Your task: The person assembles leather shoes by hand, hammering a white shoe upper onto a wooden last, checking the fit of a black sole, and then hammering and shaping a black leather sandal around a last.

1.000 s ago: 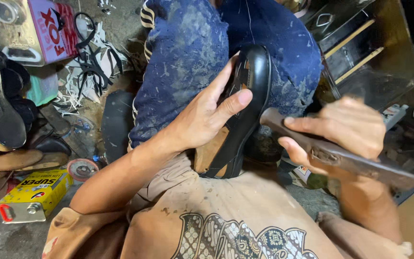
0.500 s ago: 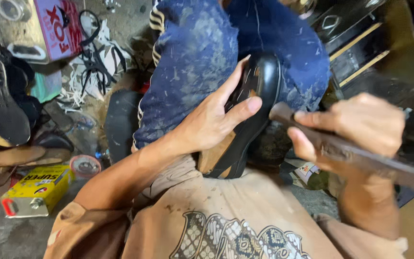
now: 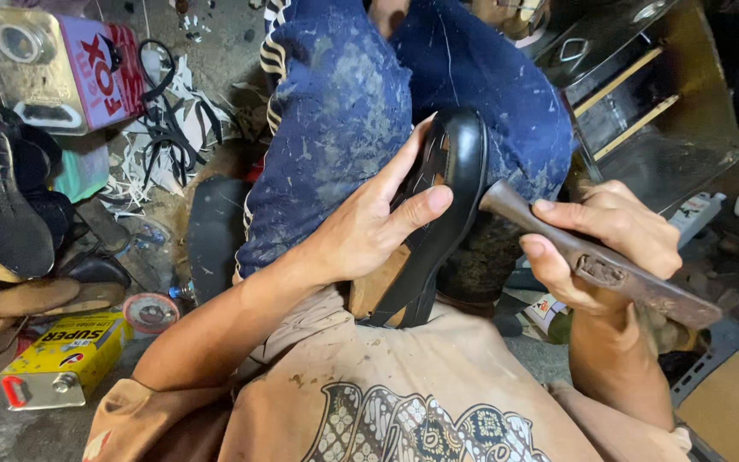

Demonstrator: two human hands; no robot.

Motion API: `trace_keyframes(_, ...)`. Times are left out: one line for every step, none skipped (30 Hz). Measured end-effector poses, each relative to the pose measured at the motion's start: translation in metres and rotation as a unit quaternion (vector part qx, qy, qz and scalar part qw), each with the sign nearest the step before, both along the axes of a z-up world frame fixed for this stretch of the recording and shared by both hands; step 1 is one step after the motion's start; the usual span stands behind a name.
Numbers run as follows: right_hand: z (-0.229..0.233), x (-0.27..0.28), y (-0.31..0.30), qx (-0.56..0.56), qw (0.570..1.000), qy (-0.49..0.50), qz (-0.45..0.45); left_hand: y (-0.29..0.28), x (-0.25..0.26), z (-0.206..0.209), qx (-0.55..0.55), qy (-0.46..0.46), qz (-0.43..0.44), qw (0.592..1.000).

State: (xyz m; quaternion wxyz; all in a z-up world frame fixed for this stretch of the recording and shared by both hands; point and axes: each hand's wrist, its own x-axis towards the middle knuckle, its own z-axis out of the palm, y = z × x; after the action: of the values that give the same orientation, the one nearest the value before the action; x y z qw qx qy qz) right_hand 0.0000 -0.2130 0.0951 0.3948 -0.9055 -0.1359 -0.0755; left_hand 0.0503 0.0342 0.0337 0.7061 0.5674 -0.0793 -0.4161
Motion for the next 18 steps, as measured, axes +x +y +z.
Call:
trace_keyframes(-0.002,0.001,-0.002,0.003,1.000,-0.010,0.013,0.000,-0.001,-0.001,0.003,-0.002,0.001,1.000)
trace_keyframes(-0.005,0.002,-0.003,0.006,0.999,-0.019,0.026,0.000,-0.002,-0.003,0.005,-0.004,0.001,1.000)
trace_keyframes(-0.009,0.005,-0.007,0.007,0.999,-0.018,0.029,0.001,-0.001,-0.002,0.007,-0.004,0.004,1.000)
trace_keyframes(-0.013,0.008,-0.011,0.020,0.998,-0.034,0.052,0.001,0.000,-0.002,0.010,0.004,-0.005,1.000)
trace_keyframes(-0.016,0.010,-0.016,0.032,0.996,-0.047,0.074,0.002,0.000,-0.001,0.014,0.014,-0.015,1.000)
trace_keyframes(-0.012,0.021,-0.015,0.034,0.995,-0.045,0.076,0.001,-0.001,-0.002,0.015,0.017,-0.013,1.000)
trace_keyframes(-0.008,0.031,-0.014,0.031,0.993,-0.022,0.113,0.000,-0.002,-0.004,0.013,0.011,-0.014,1.000)
trace_keyframes(-0.003,0.041,-0.014,0.029,0.988,0.002,0.149,-0.001,-0.002,-0.005,0.011,0.005,-0.014,1.000)
trace_keyframes(0.003,0.050,-0.011,0.026,0.989,-0.001,0.149,0.000,0.001,-0.002,0.009,0.002,-0.015,1.000)
trace_keyframes(0.010,0.059,-0.008,-0.001,0.985,0.027,0.172,0.000,0.004,0.002,0.030,0.025,-0.034,0.999)
trace_keyframes(0.017,0.068,-0.006,-0.025,0.978,0.056,0.197,0.001,0.005,0.007,0.054,0.050,-0.050,0.996)
trace_keyframes(0.024,0.071,-0.004,-0.025,0.978,0.054,0.199,0.000,0.008,0.011,0.054,0.049,-0.048,0.996)
trace_keyframes(0.030,0.073,-0.001,-0.042,0.977,0.065,0.199,0.000,0.010,0.014,0.061,0.053,-0.052,0.995)
trace_keyframes(0.036,0.075,0.001,-0.059,0.975,0.076,0.199,0.000,0.012,0.017,0.068,0.057,-0.057,0.994)
trace_keyframes(0.034,0.068,-0.004,-0.059,0.976,0.073,0.196,0.001,0.011,0.018,0.068,0.054,-0.059,0.994)
trace_keyframes(0.033,0.063,-0.009,-0.022,0.979,0.059,0.193,0.001,0.010,0.019,-0.002,0.023,-0.007,1.000)
trace_keyframes(0.033,0.057,-0.016,0.012,0.981,0.050,0.188,-0.001,0.009,0.020,-0.079,-0.003,0.044,0.996)
trace_keyframes(0.031,0.045,-0.015,0.008,0.981,0.051,0.185,-0.004,0.010,0.019,-0.083,-0.001,0.041,0.996)
